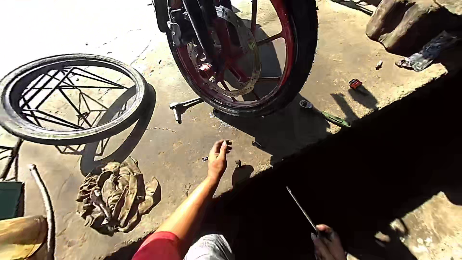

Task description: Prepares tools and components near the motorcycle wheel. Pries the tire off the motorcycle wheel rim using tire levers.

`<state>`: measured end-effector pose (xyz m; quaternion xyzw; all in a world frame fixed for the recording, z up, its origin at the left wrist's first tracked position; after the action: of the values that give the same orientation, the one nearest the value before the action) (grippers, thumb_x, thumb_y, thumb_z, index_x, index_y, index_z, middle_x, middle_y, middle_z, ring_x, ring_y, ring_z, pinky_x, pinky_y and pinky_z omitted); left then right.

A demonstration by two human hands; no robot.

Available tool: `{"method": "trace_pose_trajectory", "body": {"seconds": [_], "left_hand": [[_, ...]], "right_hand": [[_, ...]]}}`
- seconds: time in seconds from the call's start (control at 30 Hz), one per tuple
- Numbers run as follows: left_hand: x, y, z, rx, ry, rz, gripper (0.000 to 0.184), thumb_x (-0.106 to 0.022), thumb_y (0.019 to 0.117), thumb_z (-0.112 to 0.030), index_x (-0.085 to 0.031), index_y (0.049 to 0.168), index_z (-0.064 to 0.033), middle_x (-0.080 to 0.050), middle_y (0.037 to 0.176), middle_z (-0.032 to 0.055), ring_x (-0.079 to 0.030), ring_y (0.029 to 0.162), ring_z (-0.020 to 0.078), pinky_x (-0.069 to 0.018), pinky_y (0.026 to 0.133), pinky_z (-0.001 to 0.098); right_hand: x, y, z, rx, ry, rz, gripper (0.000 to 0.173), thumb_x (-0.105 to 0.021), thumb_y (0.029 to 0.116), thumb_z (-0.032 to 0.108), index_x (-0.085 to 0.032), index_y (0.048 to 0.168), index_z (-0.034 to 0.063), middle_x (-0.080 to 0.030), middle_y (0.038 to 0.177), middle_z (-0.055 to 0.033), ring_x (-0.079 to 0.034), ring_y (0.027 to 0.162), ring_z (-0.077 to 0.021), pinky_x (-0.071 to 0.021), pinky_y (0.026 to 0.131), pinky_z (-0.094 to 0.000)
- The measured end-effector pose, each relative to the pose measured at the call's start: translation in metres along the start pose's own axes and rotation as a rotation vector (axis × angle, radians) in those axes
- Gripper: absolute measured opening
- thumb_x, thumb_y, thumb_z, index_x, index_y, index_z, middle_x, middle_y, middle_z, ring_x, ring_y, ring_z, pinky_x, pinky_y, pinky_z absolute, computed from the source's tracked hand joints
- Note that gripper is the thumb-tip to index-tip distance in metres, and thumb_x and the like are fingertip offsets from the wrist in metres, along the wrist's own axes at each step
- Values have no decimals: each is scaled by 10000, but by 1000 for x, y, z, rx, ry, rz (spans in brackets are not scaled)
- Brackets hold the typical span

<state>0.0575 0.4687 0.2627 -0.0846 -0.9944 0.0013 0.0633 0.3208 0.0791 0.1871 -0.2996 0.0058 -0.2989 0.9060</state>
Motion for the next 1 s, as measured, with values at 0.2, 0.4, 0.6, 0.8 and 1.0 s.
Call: {"method": "trace_pose_trajectory", "body": {"seconds": [0.2,0.4,0.6,0.8,1.0], "left_hand": [[112,181,37,318,-79,-197,553,-462,1087,-441,-418,1505,-82,-589,1375,205,-645,1148,310,-535,953,501],[112,222,49,497,-222,-170,595,-469,1076,-487,-392,1538,-120,-548,1445,189,-603,1227,326,-511,971,512],[84,221,54,515,-180,0,870,-648,947,-600,-228,1617,-236,-481,1537,171,-525,1345,361,-466,1037,589],[63,242,56,566,-281,-1,1134,-808,888,-394,25,1640,-233,-413,1562,226,-555,1307,364,-521,995,558],[57,261,89,557,-262,-71,1200,-881,802,-223,-13,1629,-181,-488,1493,232,-568,1313,338,-507,1053,549]], "right_hand": [[-176,49,207,254,-170,61,333,-454,1068,123,-625,1329,5,-643,782,-30,-617,647,-100,-555,628,-264],[-288,132,324,355,-550,-24,335,-496,1088,220,-701,1264,21,-743,1062,-169,-705,997,-269,-529,969,-466],[-340,205,355,298,-904,-40,387,-453,1095,319,-701,1320,123,-723,1242,-169,-658,1221,-343,-475,1073,-543],[-365,214,360,275,-1043,13,370,-458,1090,275,-719,1238,59,-733,1180,-194,-678,1177,-348,-490,1046,-542],[-371,223,358,216,-1149,27,344,-485,1075,250,-702,1248,48,-713,1214,-208,-658,1203,-355,-485,1050,-537]]}}
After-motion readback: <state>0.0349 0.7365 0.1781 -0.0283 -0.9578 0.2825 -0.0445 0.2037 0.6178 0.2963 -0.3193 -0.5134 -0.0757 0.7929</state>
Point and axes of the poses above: each hand's wrist, its own y-axis towards the middle knuckle, its own x-axis out of the back of the hand, z = x × y, the point moved 10 cm from there along y, towards the middle knuckle
